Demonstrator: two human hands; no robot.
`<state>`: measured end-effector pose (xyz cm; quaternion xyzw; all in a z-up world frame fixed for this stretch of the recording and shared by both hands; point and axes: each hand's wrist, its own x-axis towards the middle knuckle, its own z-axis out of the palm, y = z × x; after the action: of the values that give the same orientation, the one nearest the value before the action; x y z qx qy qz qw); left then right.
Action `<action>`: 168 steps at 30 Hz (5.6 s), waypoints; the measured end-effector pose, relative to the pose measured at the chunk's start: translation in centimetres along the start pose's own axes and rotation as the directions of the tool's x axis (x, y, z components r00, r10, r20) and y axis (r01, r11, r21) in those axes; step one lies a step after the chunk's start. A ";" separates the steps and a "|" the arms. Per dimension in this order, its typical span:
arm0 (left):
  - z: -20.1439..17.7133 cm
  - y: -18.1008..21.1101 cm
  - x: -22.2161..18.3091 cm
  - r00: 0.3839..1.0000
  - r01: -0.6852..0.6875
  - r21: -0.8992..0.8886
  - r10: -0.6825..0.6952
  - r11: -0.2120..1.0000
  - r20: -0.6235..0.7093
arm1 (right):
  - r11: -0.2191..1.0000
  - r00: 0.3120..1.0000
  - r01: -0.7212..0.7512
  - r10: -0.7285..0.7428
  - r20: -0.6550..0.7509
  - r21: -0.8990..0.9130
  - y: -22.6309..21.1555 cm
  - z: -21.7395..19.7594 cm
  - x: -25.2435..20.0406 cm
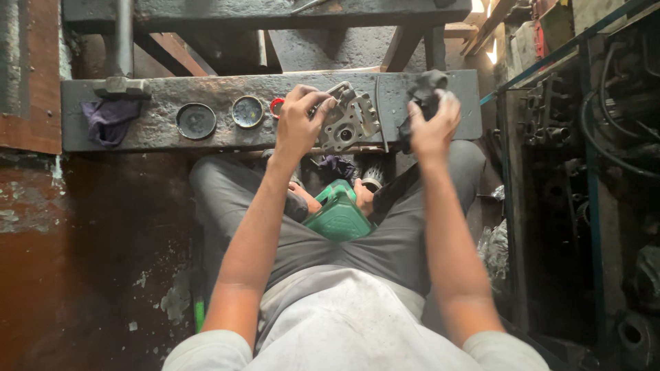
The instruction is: The person cleans a cylinder head and its components by hand and with a cloth, wiping the metal surfaces and handling individual valves.
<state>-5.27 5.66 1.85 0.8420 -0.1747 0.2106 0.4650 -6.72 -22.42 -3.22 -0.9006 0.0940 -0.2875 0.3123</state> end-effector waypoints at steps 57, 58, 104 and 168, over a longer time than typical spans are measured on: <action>-15.4 17.0 -8.2 0.948 -0.174 -0.325 0.070 0.929 -0.309 | 0.654 0.663 0.100 -0.606 0.440 0.750 -15.9 -23.0 -4.0; -15.4 17.0 -8.3 0.946 -0.180 -0.327 0.072 0.928 -0.315 | 0.693 0.662 0.090 -0.579 0.477 0.716 -16.3 -23.6 -3.9; -16.0 25.8 -7.5 0.954 -0.257 0.128 0.273 0.958 -0.122 | 0.397 0.319 -0.204 -0.837 0.444 0.895 -12.5 -13.9 -6.3; -13.3 15.5 -6.3 0.766 -0.542 -0.235 0.360 0.807 -0.533 | 0.724 0.702 0.405 -0.637 0.318 0.558 -16.0 -18.5 -6.4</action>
<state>-20.74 9.81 15.98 0.5926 -0.2966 0.4751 0.5788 -22.77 -17.04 15.57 -0.8330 -0.3237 -0.1416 0.4257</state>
